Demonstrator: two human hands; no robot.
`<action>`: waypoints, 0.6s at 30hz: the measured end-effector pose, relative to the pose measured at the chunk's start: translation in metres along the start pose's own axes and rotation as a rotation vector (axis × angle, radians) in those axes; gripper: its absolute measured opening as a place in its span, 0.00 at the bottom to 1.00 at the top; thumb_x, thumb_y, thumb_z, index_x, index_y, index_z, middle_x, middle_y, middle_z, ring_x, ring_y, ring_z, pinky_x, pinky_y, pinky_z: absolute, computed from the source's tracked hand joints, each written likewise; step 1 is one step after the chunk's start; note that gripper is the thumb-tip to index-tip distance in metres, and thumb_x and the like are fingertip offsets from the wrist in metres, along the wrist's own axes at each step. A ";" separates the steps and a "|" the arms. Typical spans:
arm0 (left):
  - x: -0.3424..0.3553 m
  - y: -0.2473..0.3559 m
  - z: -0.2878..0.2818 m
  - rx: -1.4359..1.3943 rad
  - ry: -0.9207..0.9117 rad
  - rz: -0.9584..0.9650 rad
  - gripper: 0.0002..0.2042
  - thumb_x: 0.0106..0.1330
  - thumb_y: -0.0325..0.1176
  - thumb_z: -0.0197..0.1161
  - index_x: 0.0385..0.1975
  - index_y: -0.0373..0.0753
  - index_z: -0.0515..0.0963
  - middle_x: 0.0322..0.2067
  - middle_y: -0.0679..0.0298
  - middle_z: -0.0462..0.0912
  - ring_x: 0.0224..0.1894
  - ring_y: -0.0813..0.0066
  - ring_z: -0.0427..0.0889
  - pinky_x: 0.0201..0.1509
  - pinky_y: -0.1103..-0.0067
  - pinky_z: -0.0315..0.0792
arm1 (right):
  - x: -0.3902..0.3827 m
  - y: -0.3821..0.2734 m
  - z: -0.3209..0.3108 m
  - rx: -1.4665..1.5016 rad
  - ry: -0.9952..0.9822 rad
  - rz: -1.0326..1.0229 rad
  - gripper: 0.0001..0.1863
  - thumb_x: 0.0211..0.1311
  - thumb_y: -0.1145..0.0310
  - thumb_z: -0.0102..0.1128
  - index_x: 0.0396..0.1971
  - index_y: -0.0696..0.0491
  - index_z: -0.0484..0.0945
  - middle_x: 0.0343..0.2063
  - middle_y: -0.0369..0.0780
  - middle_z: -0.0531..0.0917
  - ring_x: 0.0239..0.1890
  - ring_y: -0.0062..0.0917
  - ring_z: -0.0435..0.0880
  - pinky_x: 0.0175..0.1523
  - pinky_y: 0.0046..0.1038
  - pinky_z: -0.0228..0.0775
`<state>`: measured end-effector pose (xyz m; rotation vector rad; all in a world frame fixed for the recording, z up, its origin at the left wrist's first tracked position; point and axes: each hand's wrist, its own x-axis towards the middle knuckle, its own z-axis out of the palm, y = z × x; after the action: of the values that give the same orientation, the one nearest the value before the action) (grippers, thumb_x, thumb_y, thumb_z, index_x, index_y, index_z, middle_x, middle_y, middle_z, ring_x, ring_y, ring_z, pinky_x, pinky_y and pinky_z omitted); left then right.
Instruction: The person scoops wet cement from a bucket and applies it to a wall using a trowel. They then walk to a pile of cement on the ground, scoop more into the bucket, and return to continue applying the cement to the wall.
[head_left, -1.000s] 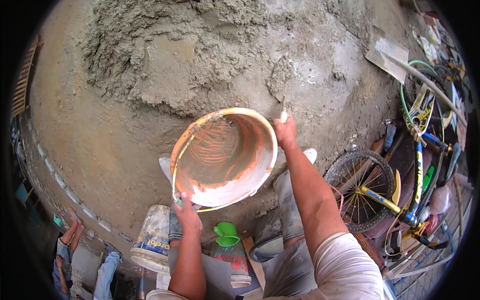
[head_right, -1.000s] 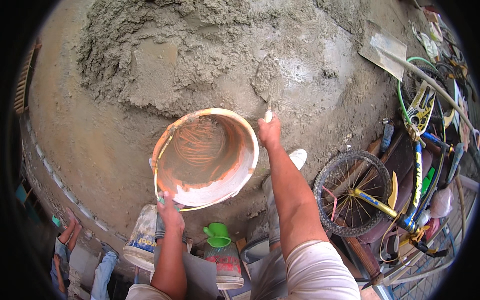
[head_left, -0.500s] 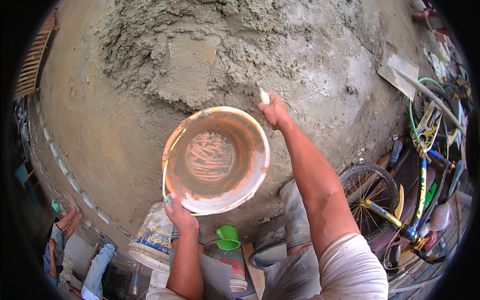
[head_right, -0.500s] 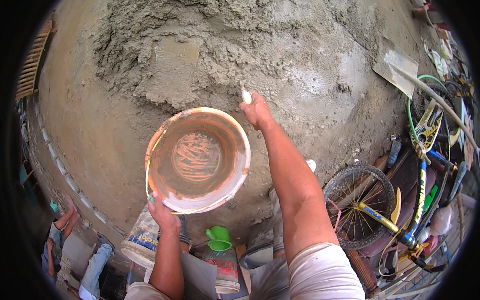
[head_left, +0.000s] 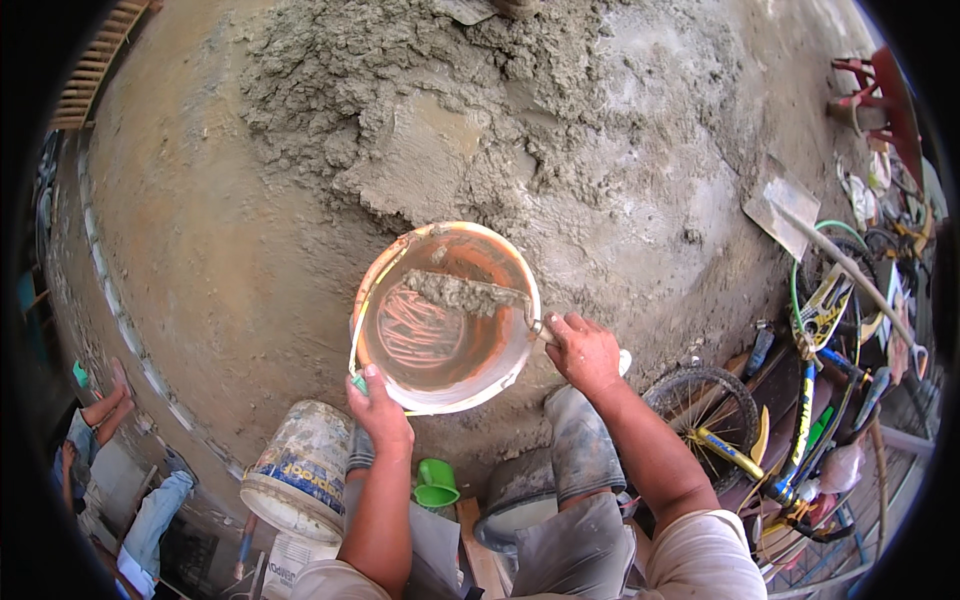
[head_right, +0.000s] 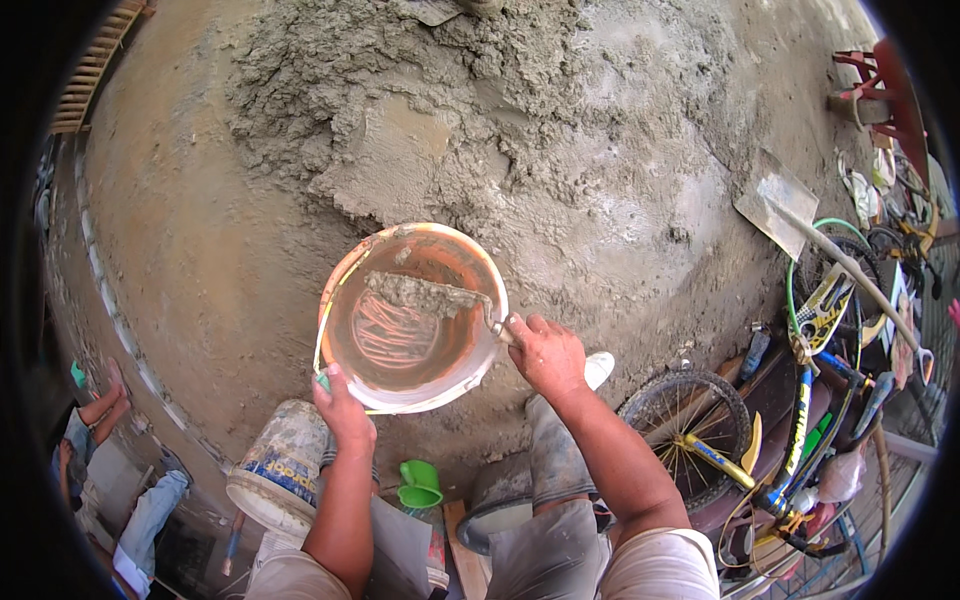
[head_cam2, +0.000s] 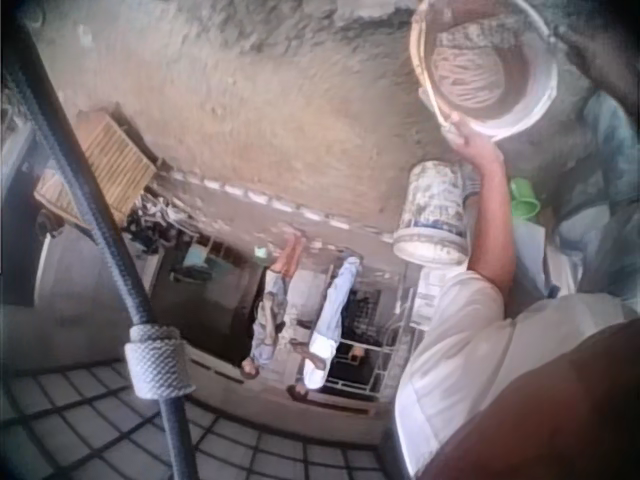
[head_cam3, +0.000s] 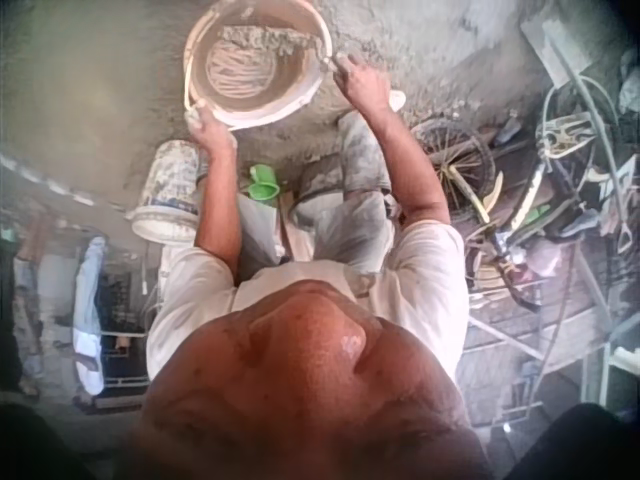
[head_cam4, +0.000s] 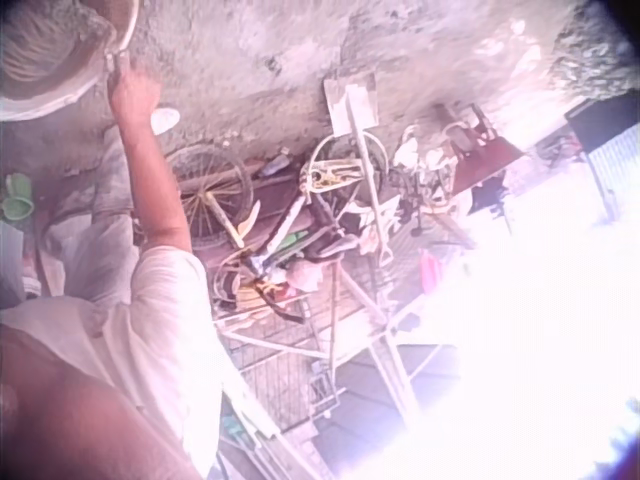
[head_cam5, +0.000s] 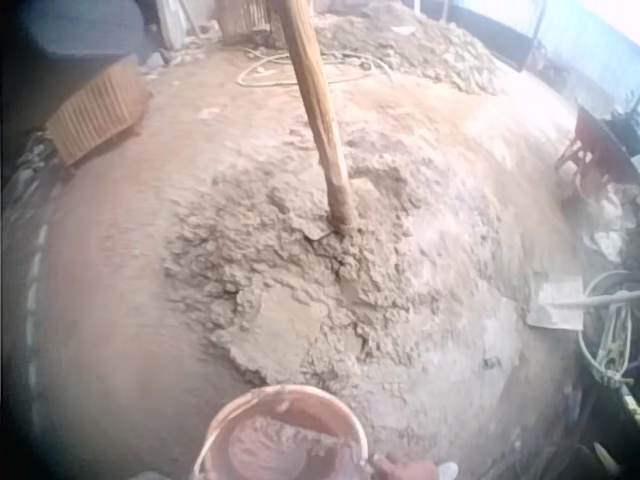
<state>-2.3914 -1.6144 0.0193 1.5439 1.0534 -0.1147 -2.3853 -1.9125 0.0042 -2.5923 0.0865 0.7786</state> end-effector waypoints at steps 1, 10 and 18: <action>0.001 0.000 0.000 -0.004 -0.006 0.001 0.16 0.74 0.40 0.54 0.47 0.32 0.68 0.42 0.59 0.75 0.43 0.73 0.76 0.49 0.75 0.72 | -0.003 0.000 -0.002 -0.027 0.005 -0.076 0.20 0.51 0.63 0.67 0.47 0.43 0.76 0.33 0.40 0.79 0.34 0.38 0.84 0.37 0.41 0.77; 0.018 0.004 -0.024 -0.130 0.062 -0.109 0.18 0.74 0.40 0.55 0.52 0.31 0.68 0.47 0.57 0.76 0.48 0.69 0.76 0.54 0.72 0.71 | -0.002 0.100 0.081 0.313 0.173 0.426 0.22 0.52 0.63 0.63 0.46 0.56 0.75 0.29 0.52 0.84 0.32 0.47 0.84 0.40 0.44 0.75; 0.033 0.012 -0.043 -0.121 0.099 -0.111 0.20 0.73 0.41 0.56 0.54 0.30 0.67 0.51 0.53 0.75 0.52 0.66 0.76 0.58 0.70 0.70 | 0.132 0.035 0.120 1.015 -0.087 0.581 0.14 0.56 0.71 0.59 0.42 0.59 0.72 0.16 0.37 0.74 0.13 0.21 0.71 0.18 0.28 0.64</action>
<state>-2.3842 -1.5598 0.0214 1.3941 1.2028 -0.0506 -2.3423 -1.8858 -0.1700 -1.5514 0.9651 0.7483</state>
